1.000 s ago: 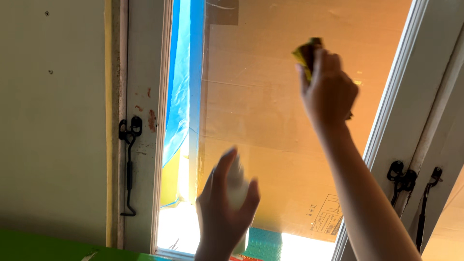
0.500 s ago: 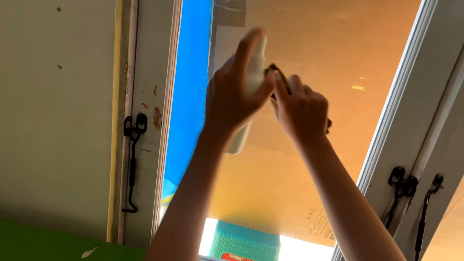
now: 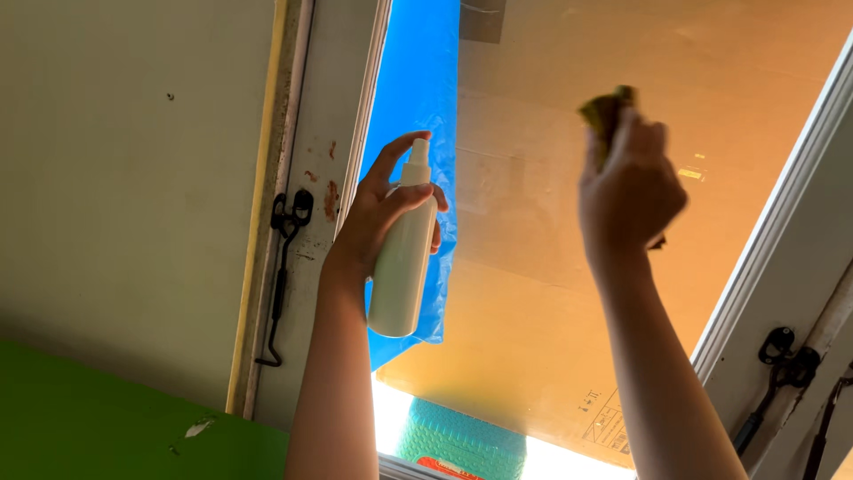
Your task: The person cleans a glass pane in a door using a cloth and a spray bottle. The person wipes the glass repeatedly and holds a white spray bottle in the other hand.
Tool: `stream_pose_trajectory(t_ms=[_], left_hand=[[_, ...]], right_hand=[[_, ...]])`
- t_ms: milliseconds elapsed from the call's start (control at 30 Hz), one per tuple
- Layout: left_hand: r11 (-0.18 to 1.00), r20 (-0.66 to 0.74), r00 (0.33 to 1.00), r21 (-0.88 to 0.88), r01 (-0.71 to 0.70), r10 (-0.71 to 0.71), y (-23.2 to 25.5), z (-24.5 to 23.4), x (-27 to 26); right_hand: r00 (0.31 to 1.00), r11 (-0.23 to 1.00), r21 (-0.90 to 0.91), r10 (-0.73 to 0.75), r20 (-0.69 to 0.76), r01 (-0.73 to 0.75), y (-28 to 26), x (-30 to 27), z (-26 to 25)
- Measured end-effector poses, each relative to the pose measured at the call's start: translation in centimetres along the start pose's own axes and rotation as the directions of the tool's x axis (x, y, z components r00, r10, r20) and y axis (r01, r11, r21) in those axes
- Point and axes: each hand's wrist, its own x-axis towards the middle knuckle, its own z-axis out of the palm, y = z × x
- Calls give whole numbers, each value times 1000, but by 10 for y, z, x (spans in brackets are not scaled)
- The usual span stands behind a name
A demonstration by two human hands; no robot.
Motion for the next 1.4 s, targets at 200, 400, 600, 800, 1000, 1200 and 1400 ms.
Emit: stream_pose_trajectory(t_ms=[200, 400, 600, 800, 1000, 1200, 1400], left_hand=[[997, -8, 997, -31, -73, 73, 4, 3, 5], [981, 31, 994, -169, -97, 103, 4, 1, 2], [982, 37, 994, -162, -95, 102, 4, 0, -1], [951, -11, 997, -301, -74, 74, -8, 2, -8], [936, -88, 987, -315, -158, 137, -9, 7, -6], [933, -39, 996, -347, -93, 85, -19, 22, -4], [953, 31, 998, -301, -36, 48, -20, 32, 5]], right_hand=[[933, 926, 200, -344, 102, 320, -40, -14, -4], [779, 748, 340, -623, 64, 570, -66, -59, -43], [823, 818, 198, -562, 79, 540, -40, -35, -30], [924, 940, 109, -339, 176, 324, 58, -41, -39], [963, 972, -212, -41, 265, 100, 108, -58, -50], [996, 977, -212, -23, 81, 40, 96, -24, -15], [982, 974, -142, -185, -42, 178, 33, 25, 20]])
